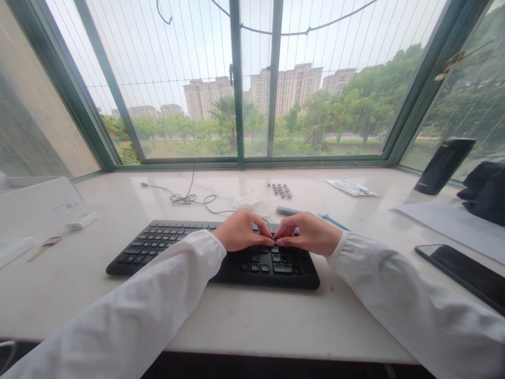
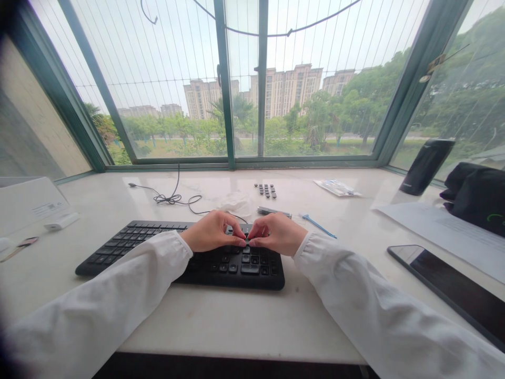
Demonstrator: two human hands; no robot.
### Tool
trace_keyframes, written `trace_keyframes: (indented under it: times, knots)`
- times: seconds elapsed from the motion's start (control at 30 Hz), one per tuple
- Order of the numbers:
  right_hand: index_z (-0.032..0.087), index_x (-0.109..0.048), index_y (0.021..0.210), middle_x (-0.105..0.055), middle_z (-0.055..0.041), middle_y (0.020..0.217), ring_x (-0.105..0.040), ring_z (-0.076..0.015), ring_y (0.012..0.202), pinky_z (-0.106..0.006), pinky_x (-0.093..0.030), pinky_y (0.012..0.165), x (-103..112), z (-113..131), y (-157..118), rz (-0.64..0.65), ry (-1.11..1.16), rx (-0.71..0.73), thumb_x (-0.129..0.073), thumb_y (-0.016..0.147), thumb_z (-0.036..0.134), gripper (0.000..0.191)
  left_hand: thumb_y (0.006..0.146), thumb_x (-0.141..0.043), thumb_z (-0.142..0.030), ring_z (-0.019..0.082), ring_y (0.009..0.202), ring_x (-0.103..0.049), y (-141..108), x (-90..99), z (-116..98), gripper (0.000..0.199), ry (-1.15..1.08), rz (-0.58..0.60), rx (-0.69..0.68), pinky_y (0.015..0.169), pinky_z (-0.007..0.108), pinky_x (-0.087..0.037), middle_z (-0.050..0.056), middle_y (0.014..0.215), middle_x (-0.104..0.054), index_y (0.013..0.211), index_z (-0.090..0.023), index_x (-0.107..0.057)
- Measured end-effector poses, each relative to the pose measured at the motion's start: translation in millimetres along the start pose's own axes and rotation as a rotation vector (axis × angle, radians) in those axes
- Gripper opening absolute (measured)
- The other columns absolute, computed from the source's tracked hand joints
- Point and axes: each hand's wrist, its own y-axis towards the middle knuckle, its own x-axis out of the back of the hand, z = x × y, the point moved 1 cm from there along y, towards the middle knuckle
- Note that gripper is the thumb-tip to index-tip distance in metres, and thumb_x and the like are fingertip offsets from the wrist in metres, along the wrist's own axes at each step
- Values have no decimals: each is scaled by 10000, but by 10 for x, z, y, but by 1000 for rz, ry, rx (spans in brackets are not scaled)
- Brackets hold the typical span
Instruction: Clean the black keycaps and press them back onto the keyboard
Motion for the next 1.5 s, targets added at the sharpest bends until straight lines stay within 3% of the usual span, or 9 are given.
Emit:
trace_keyframes:
  times: [0.2,0.47,0.7,0.83,1.17,1.37,1.5]
  knots:
    - [164,-746,856,-706,-42,732,-611,-161,687,-272,-457,650,-13,-26,10,0,25,-24,-674,746,399,269,735,-692,-427,143,711,-598,-1,10,-29,237,51,-12,55,659,251,-396,-1,747,-728,790,-211,-773]
    - [170,-760,828,-658,-18,634,-548,-139,606,-253,-384,553,-48,-36,45,-44,6,-181,-682,715,482,340,727,-663,-487,156,708,-615,16,-23,6,325,34,8,140,653,252,-418,18,748,-726,803,-190,-770]
    - [142,-760,857,-710,-52,737,-565,-155,664,-267,-412,608,-60,-51,74,-12,44,-184,-681,706,464,364,717,-652,-524,167,730,-623,47,-29,19,352,89,16,156,724,275,-427,22,749,-728,829,-214,-777]
    - [142,-755,846,-716,-56,757,-588,-171,706,-275,-424,634,-67,-20,83,-5,21,-202,-657,726,413,313,711,-642,-550,168,711,-618,52,-29,6,371,125,16,168,662,265,-418,18,728,-722,827,-224,-776]
    - [159,-726,815,-714,-43,767,-601,-166,699,-265,-423,619,-165,72,52,-69,-97,-225,-620,751,275,170,711,-643,-417,162,693,-613,10,-82,-111,236,201,-43,191,632,255,-411,10,716,-719,768,-227,-769]
    - [152,-723,828,-710,-48,766,-592,-164,684,-273,-442,625,-86,-14,55,-33,39,-160,-650,737,355,235,726,-644,-460,161,702,-620,-2,-50,-78,254,162,-72,153,652,259,-415,-6,730,-724,788,-249,-772]
    - [170,-718,860,-708,-48,827,-584,-164,696,-292,-454,663,49,-75,60,-198,-14,-171,-612,770,408,276,759,-618,-493,178,750,-624,3,77,-47,310,151,-196,157,671,271,-428,16,811,-736,832,-232,-768]
